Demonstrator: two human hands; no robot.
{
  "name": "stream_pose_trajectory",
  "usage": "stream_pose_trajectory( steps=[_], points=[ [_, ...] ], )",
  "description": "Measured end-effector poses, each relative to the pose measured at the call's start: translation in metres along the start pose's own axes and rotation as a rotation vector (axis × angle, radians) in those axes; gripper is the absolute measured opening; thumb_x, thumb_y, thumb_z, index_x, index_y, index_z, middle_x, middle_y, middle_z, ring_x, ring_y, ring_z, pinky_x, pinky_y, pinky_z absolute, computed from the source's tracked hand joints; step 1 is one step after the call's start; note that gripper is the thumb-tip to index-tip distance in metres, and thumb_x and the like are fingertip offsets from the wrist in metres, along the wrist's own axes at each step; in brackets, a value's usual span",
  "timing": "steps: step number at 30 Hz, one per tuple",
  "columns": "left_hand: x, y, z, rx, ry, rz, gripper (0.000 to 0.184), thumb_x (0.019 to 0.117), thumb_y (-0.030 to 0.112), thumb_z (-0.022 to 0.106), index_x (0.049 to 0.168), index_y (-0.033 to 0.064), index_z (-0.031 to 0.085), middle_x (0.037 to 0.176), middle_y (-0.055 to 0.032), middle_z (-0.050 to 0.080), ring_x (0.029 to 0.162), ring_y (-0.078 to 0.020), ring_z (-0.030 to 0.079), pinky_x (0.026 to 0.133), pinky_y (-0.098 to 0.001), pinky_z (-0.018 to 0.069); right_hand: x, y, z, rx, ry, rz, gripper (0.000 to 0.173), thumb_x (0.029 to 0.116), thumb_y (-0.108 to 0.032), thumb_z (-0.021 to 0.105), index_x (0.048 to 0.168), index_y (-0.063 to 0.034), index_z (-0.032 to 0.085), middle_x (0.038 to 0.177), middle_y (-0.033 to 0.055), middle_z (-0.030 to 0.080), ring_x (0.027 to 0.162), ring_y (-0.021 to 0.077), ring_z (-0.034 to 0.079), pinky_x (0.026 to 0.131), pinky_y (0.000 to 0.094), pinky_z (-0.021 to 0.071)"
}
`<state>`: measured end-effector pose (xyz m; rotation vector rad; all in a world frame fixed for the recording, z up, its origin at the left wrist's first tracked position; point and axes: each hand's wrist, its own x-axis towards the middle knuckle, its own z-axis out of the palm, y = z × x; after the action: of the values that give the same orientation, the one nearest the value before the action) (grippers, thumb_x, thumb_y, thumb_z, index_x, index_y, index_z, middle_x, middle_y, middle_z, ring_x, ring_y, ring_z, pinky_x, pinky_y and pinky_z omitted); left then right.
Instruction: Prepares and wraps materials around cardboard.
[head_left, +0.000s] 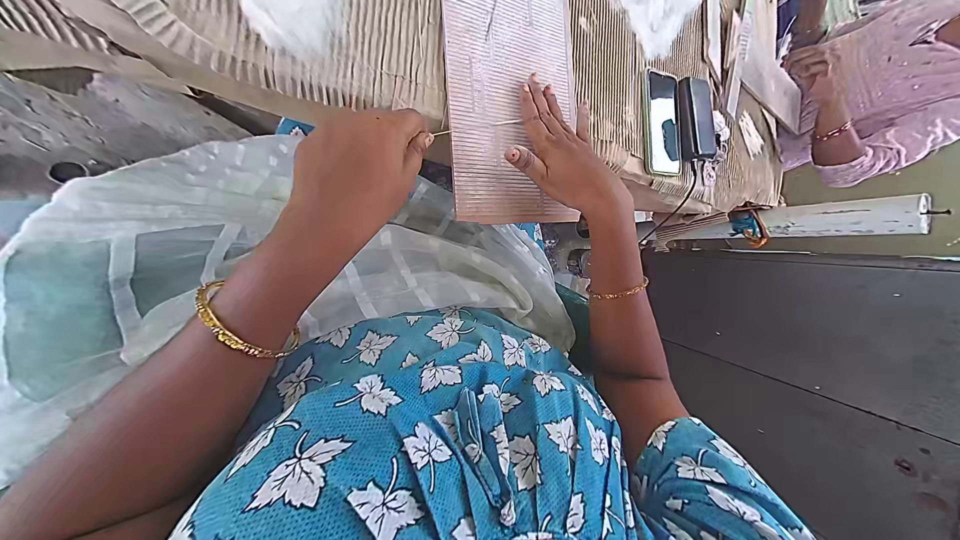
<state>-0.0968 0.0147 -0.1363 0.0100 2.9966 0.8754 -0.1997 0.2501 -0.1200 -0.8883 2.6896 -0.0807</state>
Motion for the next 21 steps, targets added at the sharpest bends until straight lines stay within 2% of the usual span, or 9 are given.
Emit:
stream_pose_trajectory(
  steps=[2, 5, 8, 11, 16, 19, 21],
  points=[
    [-0.001, 0.002, 0.000, -0.024, -0.030, 0.015, 0.035, 0.1126, 0.025, 0.042, 0.105, -0.0011, 0.064, 0.094, -0.0262, 0.066, 0.090, -0.0495, 0.067, 0.068, -0.0664, 0.0484, -0.015, -0.003, 0.002, -0.023, -0.012, 0.026, 0.097, 0.0978, -0.076, 0.024, 0.166, -0.0085, 0.011, 0.173, 0.0084, 0.010, 0.160, 0.0292, 0.004, 0.117, 0.0743, -0.0081],
    [-0.005, 0.005, 0.003, -0.053, -0.054, 0.040, 0.036, 0.1129, 0.026, 0.041, 0.104, 0.0000, 0.064, 0.093, -0.0245, 0.066, 0.088, -0.0472, 0.067, 0.067, -0.0646, 0.0481, -0.040, -0.005, 0.007, -0.026, -0.026, 0.039, 0.098, 0.0959, -0.079, 0.023, 0.166, -0.0107, 0.014, 0.173, 0.0063, 0.014, 0.160, 0.0303, 0.005, 0.114, 0.0774, -0.0105],
    [-0.009, 0.005, 0.005, -0.068, -0.064, 0.059, 0.034, 0.1125, 0.026, 0.043, 0.107, 0.0002, 0.065, 0.094, -0.0248, 0.067, 0.088, -0.0480, 0.068, 0.067, -0.0660, 0.0486, -0.063, -0.004, 0.003, 0.005, -0.078, 0.033, 0.096, 0.0960, -0.079, 0.019, 0.166, -0.0130, 0.016, 0.173, 0.0038, 0.013, 0.160, 0.0312, 0.002, 0.115, 0.0764, -0.0107],
    [-0.009, 0.004, 0.003, -0.060, -0.040, 0.064, 0.034, 0.1122, 0.027, 0.043, 0.105, 0.0000, 0.064, 0.090, -0.0246, 0.066, 0.083, -0.0478, 0.067, 0.064, -0.0647, 0.0471, -0.068, 0.002, -0.007, 0.058, -0.055, -0.022, 0.100, 0.0942, -0.080, 0.013, 0.165, -0.0107, 0.018, 0.173, 0.0048, 0.014, 0.160, 0.0313, 0.003, 0.116, 0.0755, -0.0088],
    [0.009, 0.006, -0.002, -0.003, 0.006, 0.000, 0.040, 0.1132, 0.030, 0.039, 0.109, -0.0028, 0.062, 0.100, -0.0306, 0.066, 0.094, -0.0549, 0.066, 0.068, -0.0709, 0.0462, -0.020, -0.009, -0.033, 0.094, -0.010, -0.056, 0.096, 0.0974, -0.076, 0.020, 0.166, -0.0091, 0.013, 0.173, 0.0074, 0.009, 0.160, 0.0305, 0.001, 0.117, 0.0757, -0.0034],
    [0.017, 0.005, -0.003, 0.025, 0.015, -0.024, 0.040, 0.1135, 0.028, 0.038, 0.109, -0.0036, 0.061, 0.103, -0.0308, 0.065, 0.097, -0.0541, 0.066, 0.071, -0.0695, 0.0469, 0.019, -0.017, -0.027, 0.065, -0.065, -0.036, 0.091, 0.1007, -0.072, 0.025, 0.166, -0.0096, 0.011, 0.174, 0.0059, 0.007, 0.160, 0.0252, -0.001, 0.116, 0.0738, -0.0140],
    [0.018, 0.004, -0.002, 0.033, 0.020, -0.033, 0.038, 0.1131, 0.027, 0.039, 0.110, -0.0032, 0.062, 0.103, -0.0302, 0.066, 0.097, -0.0534, 0.066, 0.071, -0.0685, 0.0477, 0.029, -0.022, -0.017, 0.030, -0.073, -0.034, 0.092, 0.1008, -0.071, 0.027, 0.166, -0.0080, 0.011, 0.174, 0.0069, 0.007, 0.160, 0.0248, 0.000, 0.115, 0.0742, -0.0150]
  ],
)
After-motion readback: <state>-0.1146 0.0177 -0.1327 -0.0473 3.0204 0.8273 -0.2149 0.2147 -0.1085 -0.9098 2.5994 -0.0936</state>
